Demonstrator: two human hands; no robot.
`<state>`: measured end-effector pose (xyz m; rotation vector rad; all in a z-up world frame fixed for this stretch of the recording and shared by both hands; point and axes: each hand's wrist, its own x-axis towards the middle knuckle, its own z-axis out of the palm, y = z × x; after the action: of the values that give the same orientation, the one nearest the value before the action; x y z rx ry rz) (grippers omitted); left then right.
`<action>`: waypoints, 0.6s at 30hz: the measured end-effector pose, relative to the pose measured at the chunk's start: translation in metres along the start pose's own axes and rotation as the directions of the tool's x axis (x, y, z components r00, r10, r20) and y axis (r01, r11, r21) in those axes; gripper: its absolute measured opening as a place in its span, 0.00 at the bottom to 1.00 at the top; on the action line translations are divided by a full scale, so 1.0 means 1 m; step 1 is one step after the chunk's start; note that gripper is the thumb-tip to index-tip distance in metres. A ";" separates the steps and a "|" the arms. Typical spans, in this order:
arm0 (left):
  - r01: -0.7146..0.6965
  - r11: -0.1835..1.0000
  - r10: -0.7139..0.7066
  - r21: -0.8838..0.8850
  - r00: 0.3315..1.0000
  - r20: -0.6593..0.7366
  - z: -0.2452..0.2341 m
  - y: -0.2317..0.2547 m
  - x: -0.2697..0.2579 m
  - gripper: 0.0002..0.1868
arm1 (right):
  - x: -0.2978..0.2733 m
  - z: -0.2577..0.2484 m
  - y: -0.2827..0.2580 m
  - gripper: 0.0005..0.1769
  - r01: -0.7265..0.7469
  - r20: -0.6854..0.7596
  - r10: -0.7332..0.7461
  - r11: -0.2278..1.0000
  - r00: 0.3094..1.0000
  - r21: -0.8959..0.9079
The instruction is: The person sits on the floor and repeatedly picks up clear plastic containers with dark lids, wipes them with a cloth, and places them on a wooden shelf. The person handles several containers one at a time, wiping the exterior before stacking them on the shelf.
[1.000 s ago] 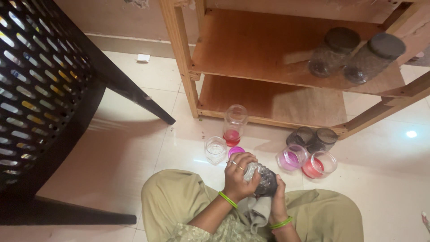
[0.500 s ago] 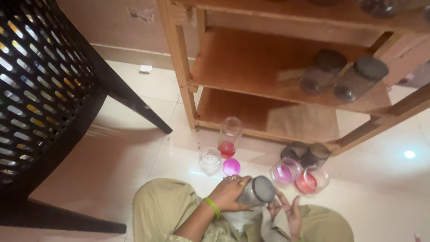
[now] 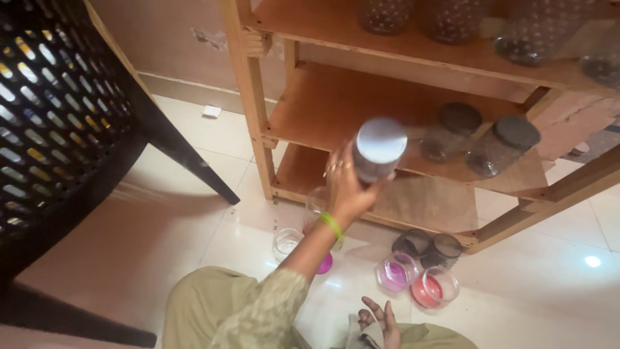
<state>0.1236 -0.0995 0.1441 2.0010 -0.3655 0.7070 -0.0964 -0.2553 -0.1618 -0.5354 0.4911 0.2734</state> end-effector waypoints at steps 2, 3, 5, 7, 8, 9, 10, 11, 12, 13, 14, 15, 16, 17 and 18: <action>-0.077 0.992 0.084 0.096 0.993 -0.079 0.023 0.001 0.027 0.55 | -0.001 0.000 0.001 0.42 -0.012 -0.011 0.012 1.000 1.000 -0.012; -0.088 0.977 0.096 0.196 0.995 -0.029 0.031 -0.001 0.038 0.55 | 0.000 0.000 0.002 0.42 -0.013 -0.002 0.013 1.000 1.000 -0.009; -0.122 0.914 0.102 0.386 0.992 0.073 0.047 -0.006 0.054 0.54 | 0.001 0.001 0.003 0.42 -0.017 0.013 0.017 1.000 1.000 -0.004; -0.035 0.908 0.002 0.417 0.997 0.080 0.060 -0.009 0.059 0.50 | 0.000 0.000 0.005 0.42 -0.015 -0.050 0.014 1.000 0.999 -0.023; 0.006 0.901 -0.045 0.434 0.996 0.080 0.065 -0.011 0.063 0.49 | 0.003 0.001 0.005 0.43 -0.014 -0.076 0.011 0.999 0.997 -0.033; 0.001 0.898 -0.037 0.439 0.997 0.074 0.070 -0.011 0.066 0.49 | 0.006 0.002 0.004 0.42 -0.033 -0.093 0.030 0.999 0.995 -0.031; -0.004 0.895 -0.031 0.445 0.997 0.073 0.073 -0.012 0.067 0.49 | 0.006 0.003 0.006 0.42 -0.055 -0.113 0.052 0.998 0.992 -0.025; -0.009 0.892 -0.026 0.452 0.997 0.071 0.076 -0.013 0.068 0.49 | 0.006 0.004 0.007 0.42 -0.077 -0.132 0.074 0.997 0.988 -0.019; -0.007 0.891 -0.027 0.454 0.997 0.069 0.078 -0.013 0.070 0.49 | 0.009 0.006 0.007 0.42 -0.090 -0.136 0.088 0.996 0.987 -0.007; -0.006 0.890 -0.028 0.456 0.997 0.066 0.079 -0.012 0.071 0.50 | 0.012 0.008 0.007 0.43 -0.103 -0.140 0.102 0.995 0.985 0.005; -0.002 0.889 -0.032 0.457 0.997 0.066 0.080 -0.012 0.071 0.50 | 0.012 0.009 0.008 0.43 -0.116 -0.147 0.118 0.993 0.982 0.018; -0.002 0.886 -0.034 0.464 0.997 0.068 0.081 -0.012 0.072 0.49 | 0.014 0.010 0.009 0.43 -0.100 -0.074 0.100 0.995 0.992 0.005; 0.000 0.883 -0.037 0.470 0.997 0.069 0.081 -0.011 0.072 0.49 | 0.015 0.011 0.009 0.43 -0.083 -0.001 0.083 0.996 0.997 -0.009; 0.002 0.879 -0.040 0.476 0.997 0.069 0.081 -0.011 0.072 0.49 | 0.015 0.011 0.009 0.43 -0.065 0.073 0.066 0.998 0.995 -0.021; 0.006 0.880 -0.042 0.475 0.997 0.066 0.082 -0.009 0.072 0.49 | 0.014 0.011 0.009 0.44 -0.065 0.043 0.065 0.998 0.997 -0.016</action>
<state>0.2121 -0.1633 0.1507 2.4984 -0.2213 0.7610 -0.0833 -0.2399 -0.1646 -0.5274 0.4648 0.3505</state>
